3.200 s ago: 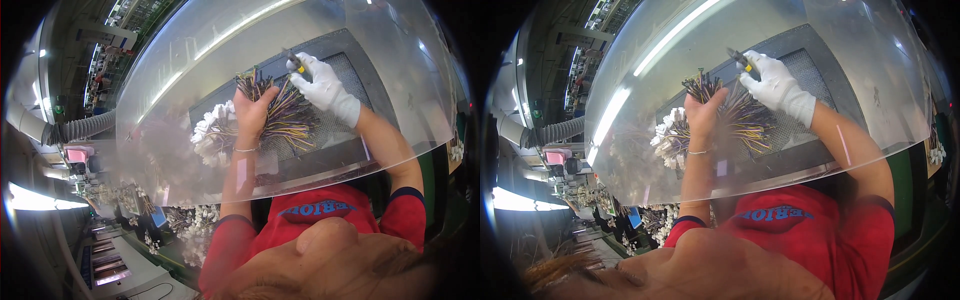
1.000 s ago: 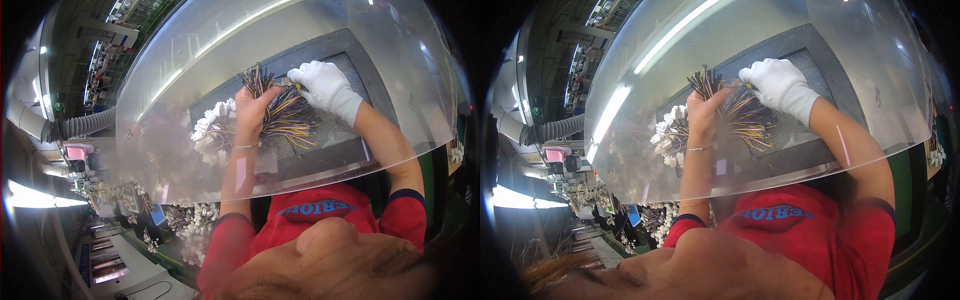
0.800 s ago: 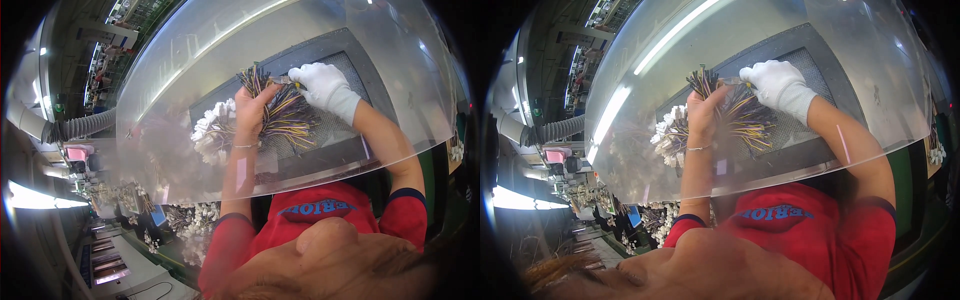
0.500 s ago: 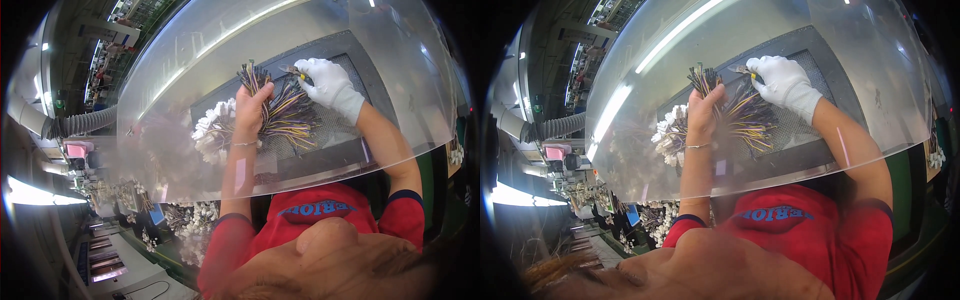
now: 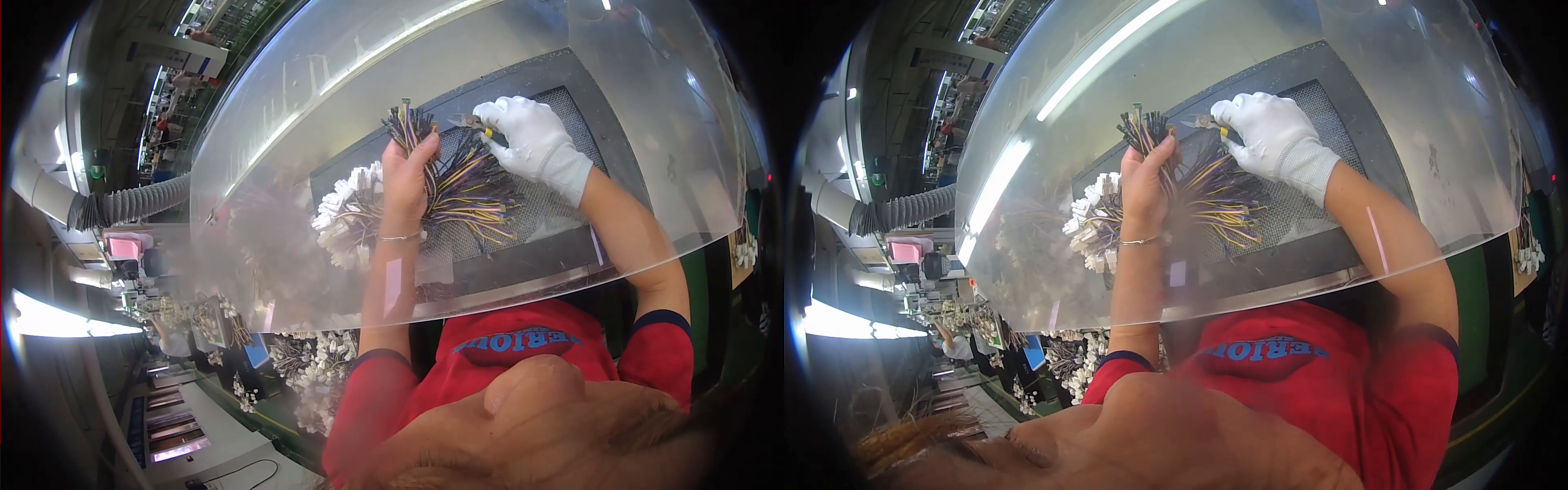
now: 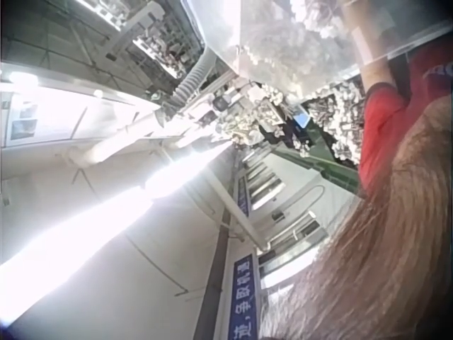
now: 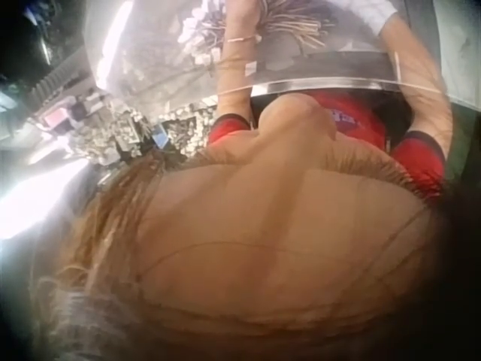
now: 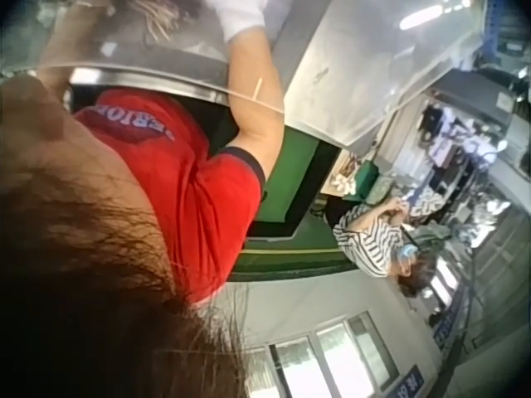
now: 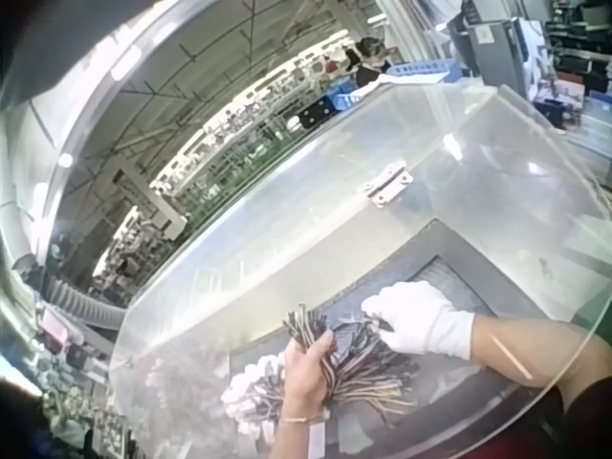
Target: Trimming the ends of wire harness bundles using a pair of wire cutters at a production workbench.
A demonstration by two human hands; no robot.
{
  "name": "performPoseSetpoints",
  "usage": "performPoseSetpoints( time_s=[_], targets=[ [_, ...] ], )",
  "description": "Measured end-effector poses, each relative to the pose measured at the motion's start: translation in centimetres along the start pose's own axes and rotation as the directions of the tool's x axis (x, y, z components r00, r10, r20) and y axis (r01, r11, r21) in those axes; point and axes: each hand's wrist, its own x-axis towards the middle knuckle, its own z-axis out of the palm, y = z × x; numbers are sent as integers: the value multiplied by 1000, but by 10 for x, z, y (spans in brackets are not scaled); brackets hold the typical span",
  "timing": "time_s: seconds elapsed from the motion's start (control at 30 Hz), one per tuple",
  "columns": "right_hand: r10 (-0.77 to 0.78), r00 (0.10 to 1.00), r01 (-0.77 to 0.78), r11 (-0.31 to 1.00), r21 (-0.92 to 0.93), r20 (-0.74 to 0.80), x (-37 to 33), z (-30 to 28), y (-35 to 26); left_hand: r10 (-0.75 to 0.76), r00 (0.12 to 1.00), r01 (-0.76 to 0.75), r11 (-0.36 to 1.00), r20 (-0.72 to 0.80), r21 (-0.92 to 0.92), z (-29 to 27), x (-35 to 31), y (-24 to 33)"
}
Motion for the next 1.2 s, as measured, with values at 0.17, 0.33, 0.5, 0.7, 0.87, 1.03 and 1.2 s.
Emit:
performPoseSetpoints(
  time_s=[0.17,0.33,0.5,0.7,0.87,1.03,1.2],
  targets=[
    [-46,999,46,998,37,7,0,4,-1,-13,999,14,1000,43,-19,-1,-2,2],
    [-13,994,33,983,183,-111,-2,14,0,-13,1000,13,999,0,49,7,-5,6],
    [27,993,5,964,266,-116,-1,18,0,-34,999,34,999,-12,1,4,-5,5],
    [-131,984,147,981,130,-123,-2,10,-1,-75,994,79,996,76,-51,-1,-1,8],
    [-120,986,134,984,115,-118,0,14,3,-105,993,114,978,57,-177,2,-3,10],
    [-103,989,117,985,127,-106,0,12,0,-62,998,61,998,32,34,0,-4,9],
    [-79,991,94,985,143,-104,-2,12,0,-96,990,67,966,105,251,11,-8,11]
  ],
)
